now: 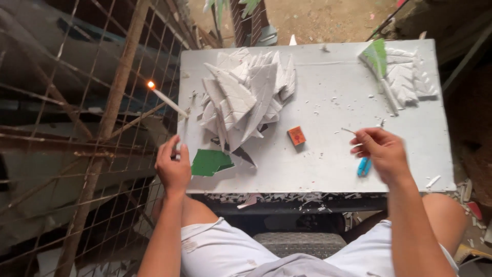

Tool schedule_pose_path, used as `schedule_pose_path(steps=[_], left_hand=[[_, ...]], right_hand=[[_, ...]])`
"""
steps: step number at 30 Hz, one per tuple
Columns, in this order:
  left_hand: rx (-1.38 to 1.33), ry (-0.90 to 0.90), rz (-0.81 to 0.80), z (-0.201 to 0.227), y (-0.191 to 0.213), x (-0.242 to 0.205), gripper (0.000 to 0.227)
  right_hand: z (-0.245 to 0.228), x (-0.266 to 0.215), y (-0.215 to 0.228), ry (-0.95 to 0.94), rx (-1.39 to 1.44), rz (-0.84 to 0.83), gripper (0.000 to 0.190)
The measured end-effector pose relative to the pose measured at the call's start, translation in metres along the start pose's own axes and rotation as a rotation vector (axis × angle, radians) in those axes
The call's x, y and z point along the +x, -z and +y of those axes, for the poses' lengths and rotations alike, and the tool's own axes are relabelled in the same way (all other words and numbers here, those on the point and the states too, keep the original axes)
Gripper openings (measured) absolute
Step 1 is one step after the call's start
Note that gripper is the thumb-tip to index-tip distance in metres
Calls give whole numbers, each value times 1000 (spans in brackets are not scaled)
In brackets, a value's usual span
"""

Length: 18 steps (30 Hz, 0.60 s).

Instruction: Lighting a candle and using a utility knife to cut and shape styrofoam pieces for a craft project.

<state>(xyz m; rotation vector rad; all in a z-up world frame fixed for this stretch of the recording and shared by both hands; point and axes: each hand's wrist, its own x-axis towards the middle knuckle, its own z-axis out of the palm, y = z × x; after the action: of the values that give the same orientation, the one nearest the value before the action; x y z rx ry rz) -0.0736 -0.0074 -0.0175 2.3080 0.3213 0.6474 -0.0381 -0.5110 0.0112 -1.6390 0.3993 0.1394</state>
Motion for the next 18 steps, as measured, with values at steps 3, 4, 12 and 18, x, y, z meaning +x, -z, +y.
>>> schedule_pose_path(steps=[3,4,12,18], left_hand=[[-106,-31,-72,38,-9,-19,22],[-110,-35,-76,51,-18,-27,22],[-291,-365,-556,122,-110,-117,12],[17,-596,-436,113,-168,-133,31]], right_hand=[[-43,-33,40,40,-422,203,7],[-26,-27,60,39,-420,211,7],[-10,-52,77,29,-10,87,11],[0,-50,87,8,-172,105,7]])
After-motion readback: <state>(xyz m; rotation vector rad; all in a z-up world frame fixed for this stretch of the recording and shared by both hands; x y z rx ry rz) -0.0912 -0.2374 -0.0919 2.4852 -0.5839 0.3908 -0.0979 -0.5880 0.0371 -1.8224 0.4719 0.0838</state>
